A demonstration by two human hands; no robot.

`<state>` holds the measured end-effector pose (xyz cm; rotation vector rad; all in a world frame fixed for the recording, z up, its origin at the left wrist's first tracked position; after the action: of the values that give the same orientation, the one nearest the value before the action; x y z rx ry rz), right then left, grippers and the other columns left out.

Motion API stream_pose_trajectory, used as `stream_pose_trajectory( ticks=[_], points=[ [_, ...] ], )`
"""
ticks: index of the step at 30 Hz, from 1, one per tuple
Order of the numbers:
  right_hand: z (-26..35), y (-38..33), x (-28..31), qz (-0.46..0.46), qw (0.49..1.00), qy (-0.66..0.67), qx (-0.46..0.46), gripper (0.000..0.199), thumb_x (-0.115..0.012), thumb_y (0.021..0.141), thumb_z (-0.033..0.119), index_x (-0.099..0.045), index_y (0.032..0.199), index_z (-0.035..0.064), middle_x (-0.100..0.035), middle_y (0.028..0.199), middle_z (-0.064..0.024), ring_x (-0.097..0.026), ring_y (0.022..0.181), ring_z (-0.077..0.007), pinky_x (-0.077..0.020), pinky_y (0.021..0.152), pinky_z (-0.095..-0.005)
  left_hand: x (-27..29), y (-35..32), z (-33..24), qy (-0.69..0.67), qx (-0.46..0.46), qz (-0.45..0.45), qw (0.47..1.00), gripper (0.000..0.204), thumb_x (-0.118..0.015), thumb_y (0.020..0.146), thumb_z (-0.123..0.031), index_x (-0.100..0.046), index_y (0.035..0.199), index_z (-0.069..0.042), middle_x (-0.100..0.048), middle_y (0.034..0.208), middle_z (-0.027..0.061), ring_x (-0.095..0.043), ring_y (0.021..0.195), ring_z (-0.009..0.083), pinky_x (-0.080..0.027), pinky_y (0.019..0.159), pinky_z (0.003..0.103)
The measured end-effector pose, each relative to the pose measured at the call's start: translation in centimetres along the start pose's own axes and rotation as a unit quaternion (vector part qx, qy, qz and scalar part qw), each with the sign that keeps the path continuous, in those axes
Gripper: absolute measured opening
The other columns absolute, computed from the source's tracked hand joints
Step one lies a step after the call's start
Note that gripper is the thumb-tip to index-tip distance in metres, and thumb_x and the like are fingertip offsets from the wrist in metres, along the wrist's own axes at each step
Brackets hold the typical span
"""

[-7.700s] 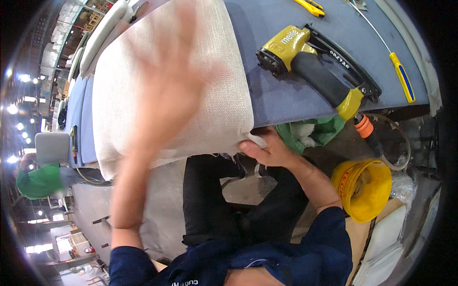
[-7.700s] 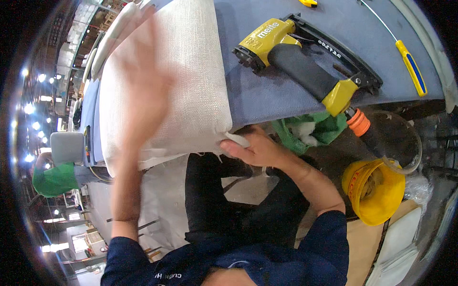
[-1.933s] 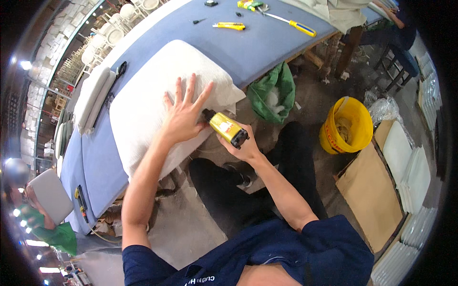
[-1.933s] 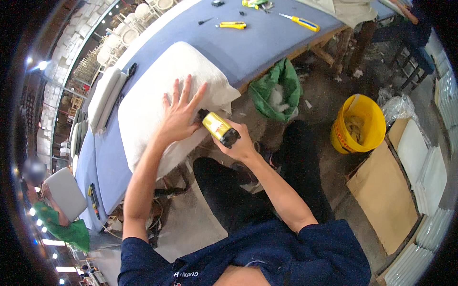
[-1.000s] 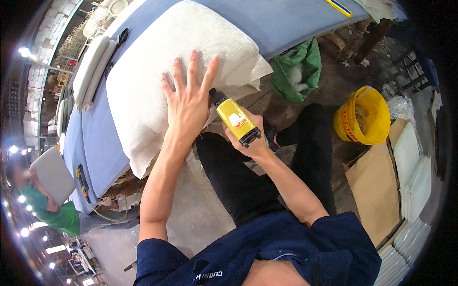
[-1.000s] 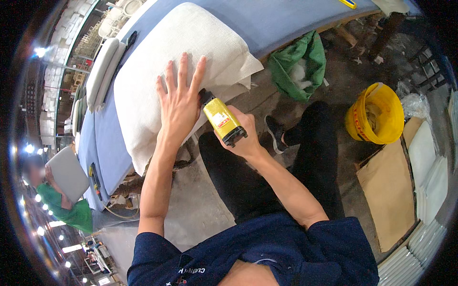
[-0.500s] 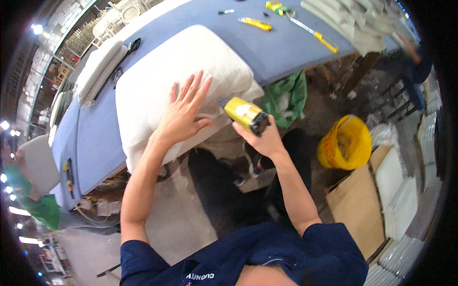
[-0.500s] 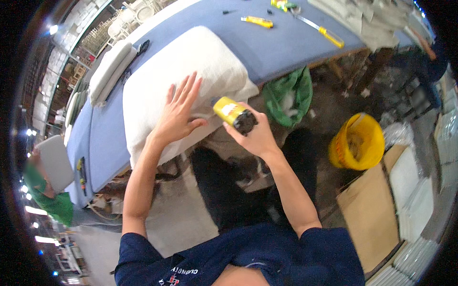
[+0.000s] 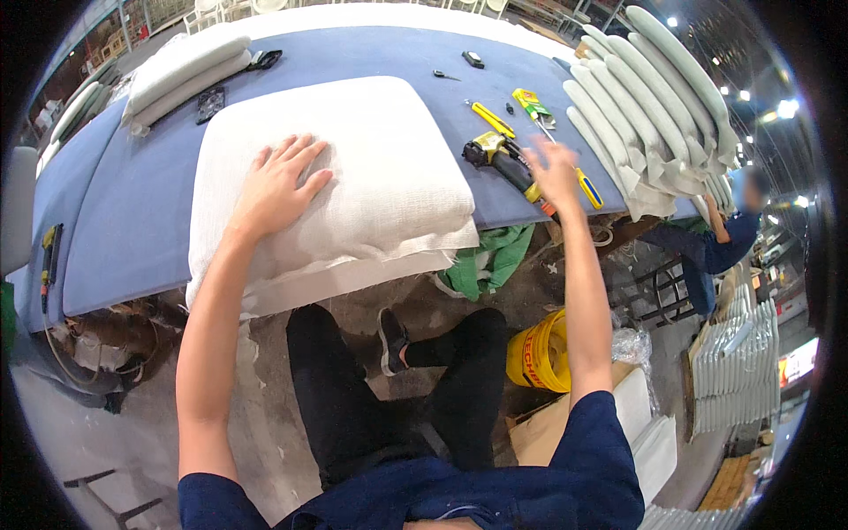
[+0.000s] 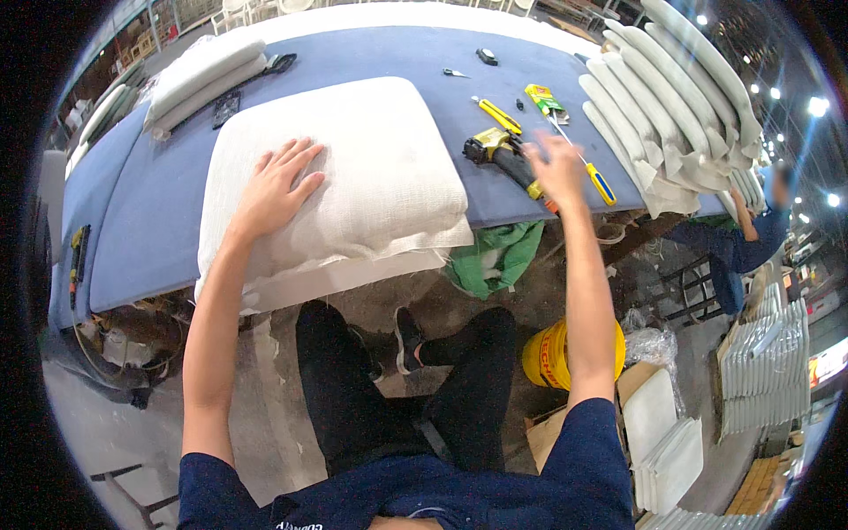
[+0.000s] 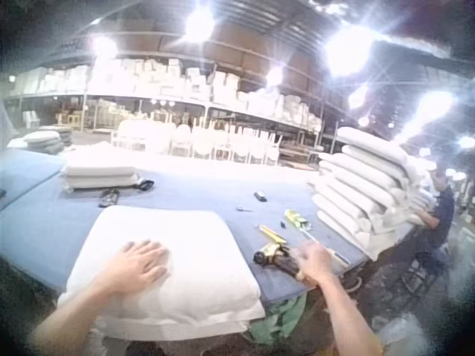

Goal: The person wraps a white fabric cover around a cushion, smooths it, and secures it using a pneumatic staple gun and a screwdriver. The person repeatedly staples, adjusts, and trims the fabric edges to fit the cushion.

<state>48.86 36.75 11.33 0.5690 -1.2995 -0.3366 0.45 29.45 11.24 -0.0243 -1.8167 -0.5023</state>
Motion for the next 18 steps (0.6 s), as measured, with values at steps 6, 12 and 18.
stream_pose_trajectory(
  ticks=[6,12,18],
  points=[
    [-16.1,-5.9,1.6,0.105,0.934,-0.237,-0.245,0.062,-0.062,0.100,0.041,-0.047,0.157,0.0214,-0.067,0.129,-0.0209,-0.062,0.122,-0.0382,-0.0495,0.101,-0.0507,-0.6,0.4,0.0,-0.021,0.007,-0.014,1.000,0.057,-0.051,0.104,-0.051,-0.056,0.151,-0.019,-0.047,0.162,0.0099,-0.034,0.155,0.0273,-0.018,0.129,0.052],
    [-8.3,-6.5,9.7,-0.185,0.968,0.065,-0.156,0.055,-0.086,0.086,0.020,-0.064,0.135,0.0078,-0.072,0.112,-0.0133,-0.069,0.097,-0.0255,-0.0538,0.088,-0.0394,-0.3,0.7,0.9,-0.005,0.003,-0.046,0.999,0.056,-0.053,0.103,-0.050,-0.058,0.149,-0.018,-0.050,0.159,0.0101,-0.037,0.153,0.0272,-0.020,0.128,0.052],
    [2.6,-10.3,26.8,-0.513,0.752,0.411,0.048,0.016,-0.061,0.099,0.015,-0.061,0.097,-0.0018,-0.069,0.095,-0.0183,-0.073,0.090,-0.0329,-0.0621,0.083,-0.0450,-0.8,0.7,0.7,-0.024,0.000,-0.043,0.999,0.056,-0.052,0.103,-0.050,-0.058,0.149,-0.019,-0.049,0.160,0.0098,-0.037,0.154,0.0262,-0.020,0.129,0.053]
  ],
)
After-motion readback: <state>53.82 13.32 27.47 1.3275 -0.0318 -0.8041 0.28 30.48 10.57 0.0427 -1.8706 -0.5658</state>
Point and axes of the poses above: each hand's wrist, its own y-axis towards the middle knuckle, its own x-axis out of the back of the hand, z = x × y, the point moved 9 cm from there along y, towards the middle knuckle
